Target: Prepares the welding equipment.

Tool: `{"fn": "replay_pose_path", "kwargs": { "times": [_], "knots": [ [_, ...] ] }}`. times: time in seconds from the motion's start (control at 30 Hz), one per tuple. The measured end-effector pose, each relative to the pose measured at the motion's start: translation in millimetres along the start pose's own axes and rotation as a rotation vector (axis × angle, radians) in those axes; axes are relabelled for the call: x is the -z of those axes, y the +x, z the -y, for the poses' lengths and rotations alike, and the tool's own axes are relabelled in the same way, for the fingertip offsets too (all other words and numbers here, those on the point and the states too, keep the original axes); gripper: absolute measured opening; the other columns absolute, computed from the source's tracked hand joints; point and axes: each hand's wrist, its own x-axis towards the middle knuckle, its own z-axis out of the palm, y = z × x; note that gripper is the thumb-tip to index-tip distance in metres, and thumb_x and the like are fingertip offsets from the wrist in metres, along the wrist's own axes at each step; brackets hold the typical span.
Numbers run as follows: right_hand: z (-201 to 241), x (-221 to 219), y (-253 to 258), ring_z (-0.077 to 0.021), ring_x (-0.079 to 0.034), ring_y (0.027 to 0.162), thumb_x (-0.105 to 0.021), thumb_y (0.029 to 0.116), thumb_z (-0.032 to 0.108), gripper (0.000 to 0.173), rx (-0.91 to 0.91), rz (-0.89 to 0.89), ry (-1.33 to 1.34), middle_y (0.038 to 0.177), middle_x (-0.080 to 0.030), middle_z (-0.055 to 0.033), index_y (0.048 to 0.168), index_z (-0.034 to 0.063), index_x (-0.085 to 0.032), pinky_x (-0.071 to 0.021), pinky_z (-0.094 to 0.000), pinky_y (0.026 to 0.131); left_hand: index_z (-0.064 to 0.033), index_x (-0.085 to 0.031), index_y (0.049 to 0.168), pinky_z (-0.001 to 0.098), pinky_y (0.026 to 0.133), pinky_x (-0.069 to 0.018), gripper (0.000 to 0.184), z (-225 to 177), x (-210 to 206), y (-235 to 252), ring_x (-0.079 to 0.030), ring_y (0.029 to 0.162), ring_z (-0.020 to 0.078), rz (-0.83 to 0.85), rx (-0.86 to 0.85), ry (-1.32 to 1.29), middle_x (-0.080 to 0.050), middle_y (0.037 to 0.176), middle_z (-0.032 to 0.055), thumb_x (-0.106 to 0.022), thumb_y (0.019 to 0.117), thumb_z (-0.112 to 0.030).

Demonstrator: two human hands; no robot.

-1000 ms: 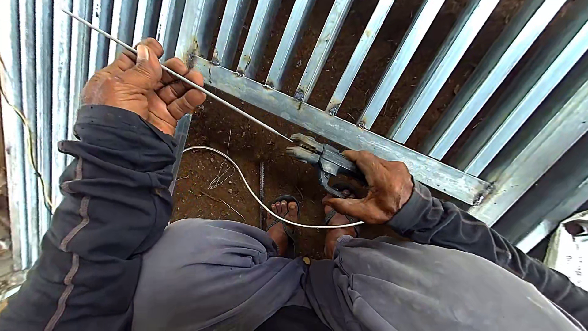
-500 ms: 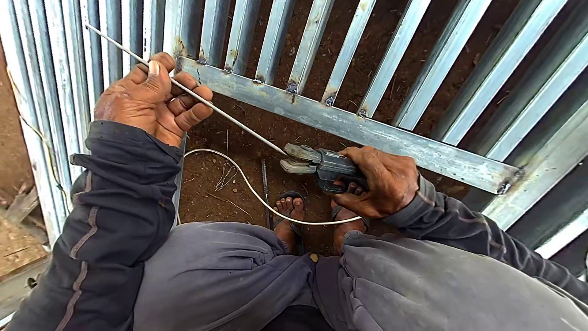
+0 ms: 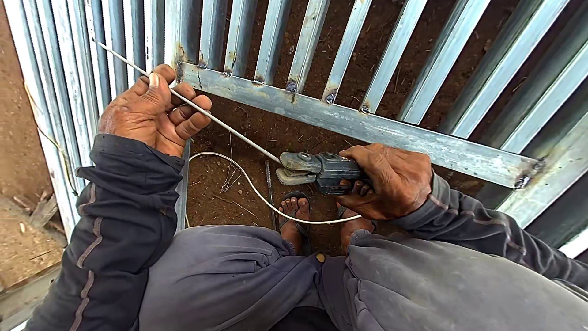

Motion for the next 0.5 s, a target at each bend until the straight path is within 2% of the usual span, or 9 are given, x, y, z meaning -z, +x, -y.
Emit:
{"fn": "replay_pose_path", "kwargs": {
  "times": [0.13,0.37,0.5],
  "knots": [
    [-0.6,-1.9,0.2,-0.0268,-0.068,0.072,-0.072,0.0835,0.045,0.056,-0.002,0.003,0.034,0.085,-0.070,-0.0152,0.115,-0.0011,-0.067,-0.0540,-0.0407,0.058,-0.0101,-0.052,0.127,0.0346,0.072,-0.0668,0.025,0.5,-1.8,-2.7,-0.077,0.080,0.0203,-0.007,0.023,0.005,-0.072,0.091,0.0055,-0.033,0.1138,-0.019],
    [-2.2,1.0,1.6,-0.0234,-0.068,0.072,-0.073,0.0817,0.043,0.057,-0.031,0.042,0.118,0.085,-0.070,-0.0136,0.114,-0.0027,-0.068,-0.0543,-0.0379,0.058,-0.0117,-0.051,0.124,0.0366,0.069,-0.0670,0.023,0.1,1.2,-3.2,-0.077,0.079,0.0224,-0.015,0.047,0.011,-0.073,0.094,0.0071,-0.033,0.1140,-0.021],
    [-1.9,3.9,4.7,-0.0214,-0.066,0.068,-0.075,0.0781,0.052,0.069,-0.136,0.104,0.147,0.086,-0.069,-0.0131,0.117,-0.0039,-0.065,-0.0525,-0.0381,0.054,-0.0109,-0.052,0.117,0.0346,0.070,-0.0667,0.023,-1.7,0.8,-3.9,-0.077,0.081,0.0223,-0.029,-0.017,0.031,-0.074,0.096,0.0081,-0.032,0.1140,-0.021]
  ]
}}
